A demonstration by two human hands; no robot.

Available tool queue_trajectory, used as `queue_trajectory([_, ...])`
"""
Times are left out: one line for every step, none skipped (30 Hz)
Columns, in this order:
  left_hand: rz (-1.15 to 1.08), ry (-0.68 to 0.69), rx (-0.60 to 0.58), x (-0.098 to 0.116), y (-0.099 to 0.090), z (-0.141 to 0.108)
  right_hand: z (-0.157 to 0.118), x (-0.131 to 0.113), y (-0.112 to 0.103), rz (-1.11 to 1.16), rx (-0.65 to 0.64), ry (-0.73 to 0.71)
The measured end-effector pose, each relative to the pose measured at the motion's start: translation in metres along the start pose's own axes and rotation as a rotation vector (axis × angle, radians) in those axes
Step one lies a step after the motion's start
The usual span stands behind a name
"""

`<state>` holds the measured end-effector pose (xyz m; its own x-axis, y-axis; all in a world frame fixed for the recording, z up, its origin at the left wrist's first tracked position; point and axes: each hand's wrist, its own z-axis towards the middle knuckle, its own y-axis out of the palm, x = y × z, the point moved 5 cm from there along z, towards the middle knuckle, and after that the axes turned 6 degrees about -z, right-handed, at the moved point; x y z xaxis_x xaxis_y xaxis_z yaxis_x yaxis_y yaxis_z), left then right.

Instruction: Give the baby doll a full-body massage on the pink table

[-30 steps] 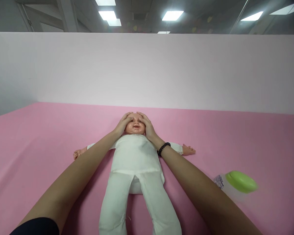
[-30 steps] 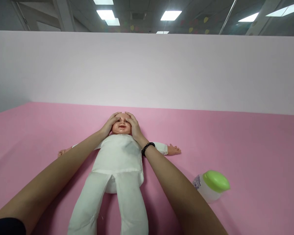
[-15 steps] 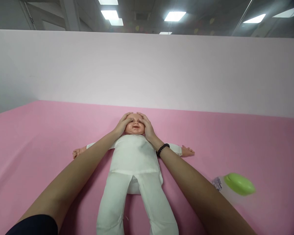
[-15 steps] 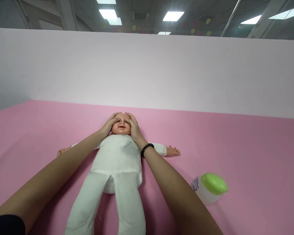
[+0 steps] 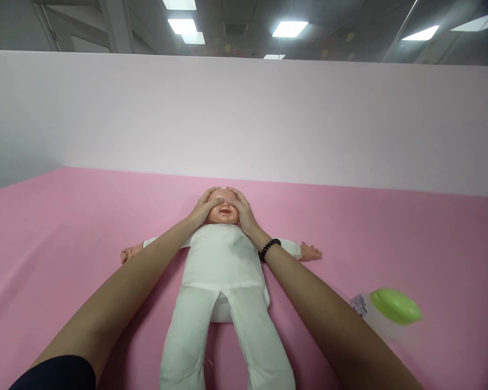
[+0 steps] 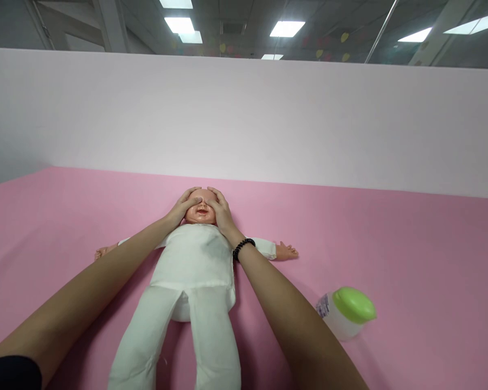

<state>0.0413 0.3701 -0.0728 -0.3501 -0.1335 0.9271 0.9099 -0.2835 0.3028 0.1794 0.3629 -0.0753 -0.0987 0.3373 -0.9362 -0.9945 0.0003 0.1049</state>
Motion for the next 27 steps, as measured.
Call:
queue_trajectory([-0.001, -0.004, -0.003, 0.0001, 0.0004, 0.0002, 0.0001, -0.0004, 0.0000, -0.007, 0.002, -0.002])
queue_trajectory([-0.003, -0.004, -0.002, 0.0001, 0.0007, 0.0008, 0.0004, -0.0007, -0.0001, -0.008, 0.004, -0.004])
queue_trajectory([-0.003, 0.001, -0.001, 0.0002, 0.0008, 0.0019, 0.0008, -0.0010, -0.0002, -0.004, 0.009, -0.006])
queue_trajectory([-0.001, 0.009, 0.004, 0.0002, 0.0007, 0.0033, 0.0013, -0.0012, -0.0002, 0.004, 0.012, -0.008])
queue_trajectory([0.002, 0.018, 0.011, 0.0002, 0.0004, 0.0049, 0.0018, -0.0013, -0.0001, 0.015, 0.014, -0.008])
queue_trajectory([0.005, 0.027, 0.018, 0.0001, 0.0002, 0.0065, 0.0021, -0.0013, 0.0001, 0.025, 0.015, -0.004])
queue_trajectory([0.007, 0.033, 0.025, -0.0001, 0.0000, 0.0079, 0.0024, -0.0012, 0.0004, 0.034, 0.014, 0.001])
queue_trajectory([0.007, 0.034, 0.029, -0.0003, 0.0000, 0.0089, 0.0025, -0.0011, 0.0007, 0.041, 0.012, 0.006])
queue_trajectory([0.007, 0.034, 0.029, -0.0006, 0.0001, 0.0095, 0.0026, -0.0009, 0.0010, 0.048, 0.008, 0.010])
queue_trajectory([0.007, 0.034, 0.028, -0.0006, 0.0002, 0.0096, 0.0027, -0.0005, 0.0012, 0.055, 0.004, 0.014])
queue_trajectory([0.006, 0.034, 0.024, -0.0006, 0.0003, 0.0093, 0.0028, 0.0000, 0.0012, 0.061, 0.000, 0.015])
queue_trajectory([0.005, 0.034, 0.022, -0.0005, 0.0002, 0.0086, 0.0030, 0.0006, 0.0010, 0.064, -0.002, 0.012])
queue_trajectory([0.005, 0.034, 0.016, -0.0004, 0.0002, 0.0077, 0.0032, 0.0012, 0.0006, 0.063, -0.003, 0.005])
queue_trajectory([0.005, 0.034, 0.011, -0.0003, 0.0000, 0.0066, 0.0034, 0.0019, 0.0000, 0.059, -0.004, -0.004])
queue_trajectory([0.003, 0.031, 0.006, -0.0004, -0.0002, 0.0055, 0.0035, 0.0027, -0.0005, 0.054, -0.004, -0.010])
queue_trajectory([0.000, 0.027, -0.003, -0.0007, -0.0002, 0.0045, 0.0036, 0.0036, -0.0009, 0.049, -0.007, -0.012])
queue_trajectory([-0.005, 0.023, -0.013, -0.0011, -0.0001, 0.0036, 0.0036, 0.0045, -0.0012, 0.044, -0.009, -0.010])
queue_trajectory([-0.012, 0.019, -0.022, -0.0015, -0.0001, 0.0030, 0.0035, 0.0053, -0.0013, 0.040, -0.010, -0.003])
queue_trajectory([-0.019, 0.015, -0.027, -0.0020, -0.0001, 0.0027, 0.0034, 0.0059, -0.0014, 0.036, -0.011, 0.006])
queue_trajectory([-0.024, 0.012, -0.029, -0.0024, -0.0001, 0.0027, 0.0033, 0.0061, -0.0014, 0.030, -0.010, 0.013])
queue_trajectory([-0.025, 0.008, -0.029, -0.0028, -0.0001, 0.0030, 0.0034, 0.0059, -0.0013, 0.023, -0.007, 0.015])
queue_trajectory([-0.020, 0.005, -0.020, -0.0031, -0.0003, 0.0036, 0.0035, 0.0054, -0.0013, 0.019, -0.003, 0.012])
queue_trajectory([-0.012, 0.001, -0.009, -0.0032, -0.0004, 0.0045, 0.0038, 0.0047, -0.0012, 0.022, -0.001, 0.007])
queue_trajectory([-0.004, 0.002, 0.006, -0.0030, -0.0005, 0.0054, 0.0041, 0.0040, -0.0010, 0.030, 0.000, 0.002])
queue_trajectory([0.000, 0.005, 0.020, -0.0025, -0.0004, 0.0064, 0.0044, 0.0037, -0.0007, 0.042, -0.001, 0.002])
queue_trajectory([-0.003, 0.010, 0.033, -0.0017, 0.0000, 0.0072, 0.0047, 0.0037, -0.0005, 0.057, -0.002, 0.008])
queue_trajectory([-0.012, 0.014, 0.042, -0.0008, 0.0007, 0.0078, 0.0050, 0.0040, -0.0002, 0.072, -0.004, 0.018])
